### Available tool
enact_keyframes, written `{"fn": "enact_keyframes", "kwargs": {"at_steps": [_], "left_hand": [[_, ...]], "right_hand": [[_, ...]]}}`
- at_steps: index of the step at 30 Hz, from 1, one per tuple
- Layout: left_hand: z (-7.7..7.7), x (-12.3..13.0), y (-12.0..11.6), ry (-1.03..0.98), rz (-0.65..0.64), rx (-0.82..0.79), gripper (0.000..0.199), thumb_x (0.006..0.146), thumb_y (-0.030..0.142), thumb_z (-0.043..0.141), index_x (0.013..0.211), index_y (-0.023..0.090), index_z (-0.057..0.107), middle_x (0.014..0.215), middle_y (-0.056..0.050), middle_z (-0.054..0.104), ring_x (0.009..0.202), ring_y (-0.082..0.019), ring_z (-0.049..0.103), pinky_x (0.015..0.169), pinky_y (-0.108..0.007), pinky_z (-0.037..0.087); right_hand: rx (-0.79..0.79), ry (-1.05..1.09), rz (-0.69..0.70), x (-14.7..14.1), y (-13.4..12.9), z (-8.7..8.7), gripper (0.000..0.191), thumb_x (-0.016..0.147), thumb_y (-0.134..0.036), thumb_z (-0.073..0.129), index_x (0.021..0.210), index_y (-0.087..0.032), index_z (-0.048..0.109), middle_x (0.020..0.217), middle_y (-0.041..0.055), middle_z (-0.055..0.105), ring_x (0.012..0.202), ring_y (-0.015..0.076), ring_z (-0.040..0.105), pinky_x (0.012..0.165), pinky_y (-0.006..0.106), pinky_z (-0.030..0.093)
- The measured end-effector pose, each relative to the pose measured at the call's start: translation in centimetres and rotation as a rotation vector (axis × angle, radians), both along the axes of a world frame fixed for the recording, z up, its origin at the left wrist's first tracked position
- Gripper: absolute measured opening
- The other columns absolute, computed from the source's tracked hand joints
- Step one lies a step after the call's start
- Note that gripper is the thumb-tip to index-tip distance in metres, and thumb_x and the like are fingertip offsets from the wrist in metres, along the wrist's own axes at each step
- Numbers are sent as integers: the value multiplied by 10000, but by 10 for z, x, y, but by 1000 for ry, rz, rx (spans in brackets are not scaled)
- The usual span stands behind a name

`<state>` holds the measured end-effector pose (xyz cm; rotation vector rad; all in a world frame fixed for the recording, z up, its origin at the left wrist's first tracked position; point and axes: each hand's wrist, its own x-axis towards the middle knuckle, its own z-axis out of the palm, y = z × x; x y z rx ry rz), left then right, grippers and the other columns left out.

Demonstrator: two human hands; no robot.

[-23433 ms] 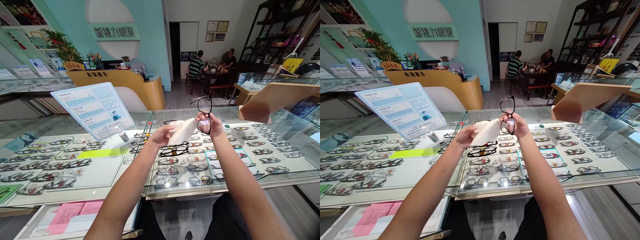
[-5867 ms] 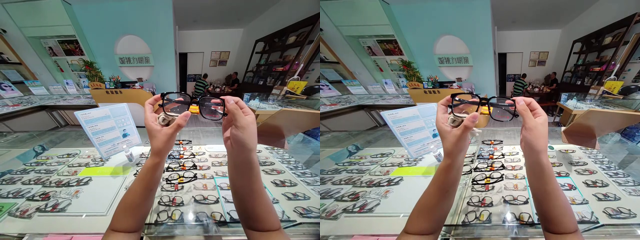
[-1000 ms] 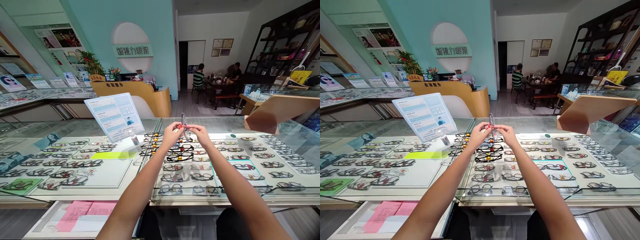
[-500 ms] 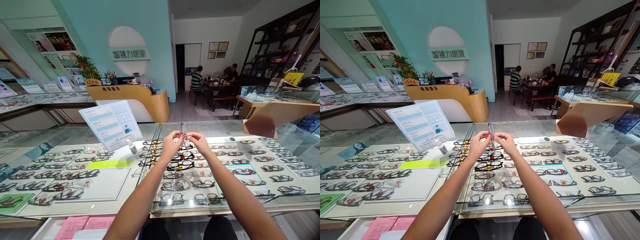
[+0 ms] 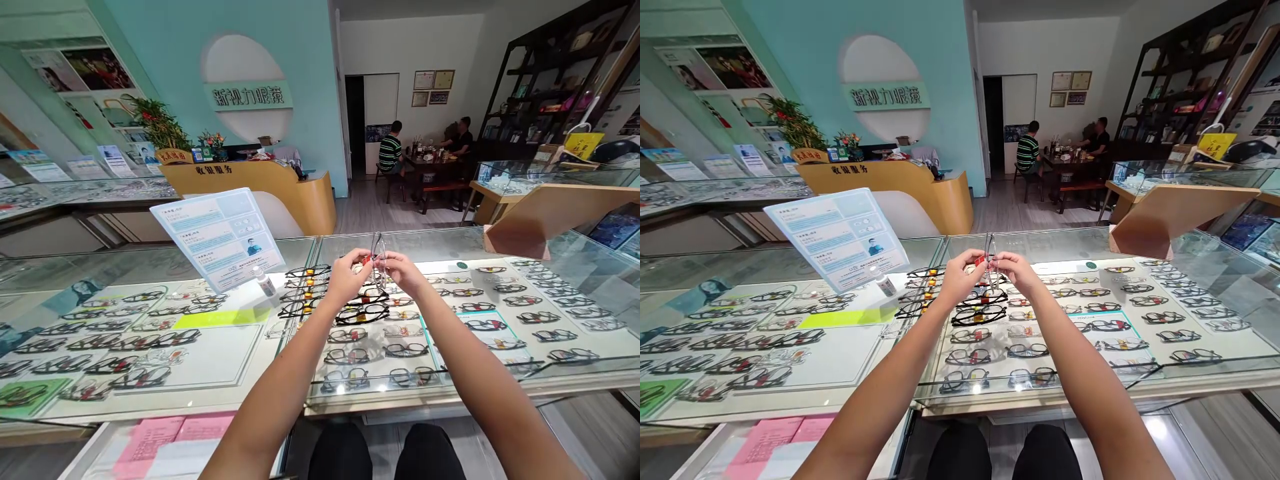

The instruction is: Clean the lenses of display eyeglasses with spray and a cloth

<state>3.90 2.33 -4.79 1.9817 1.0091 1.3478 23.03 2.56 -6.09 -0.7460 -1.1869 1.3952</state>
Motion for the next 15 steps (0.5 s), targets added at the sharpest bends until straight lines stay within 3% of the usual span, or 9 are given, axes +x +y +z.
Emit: {"fn": "enact_keyframes", "kwargs": {"at_steps": [6,13,15], "left_hand": [[5,-7,4,102,65,155,238,981,341,636,1115,222,793,1106,-50,821,1013,-239,760,962,-356,570],[2,-29,17,228,393,415,342,1017,179,537,1206,270,806,1176,-49,799,1094,-253,736,949,-362,543],[2,-33,19,247,415,447,360,1012,153,531,1200,277,813,1186,-42,799,1107,-252,732,954,-362,544]], "right_hand": [[30,-85,103,17,-3,7,280,717,-460,900,794,-219,780,927,60,790,948,236,710,965,396,524],[70,-294,201,34,-3,13,272,798,-474,842,789,-212,767,924,64,832,1040,260,757,1077,418,463],[49,-324,217,35,-2,14,261,805,-459,834,791,-210,755,935,70,837,1068,268,757,1063,416,467]]}}
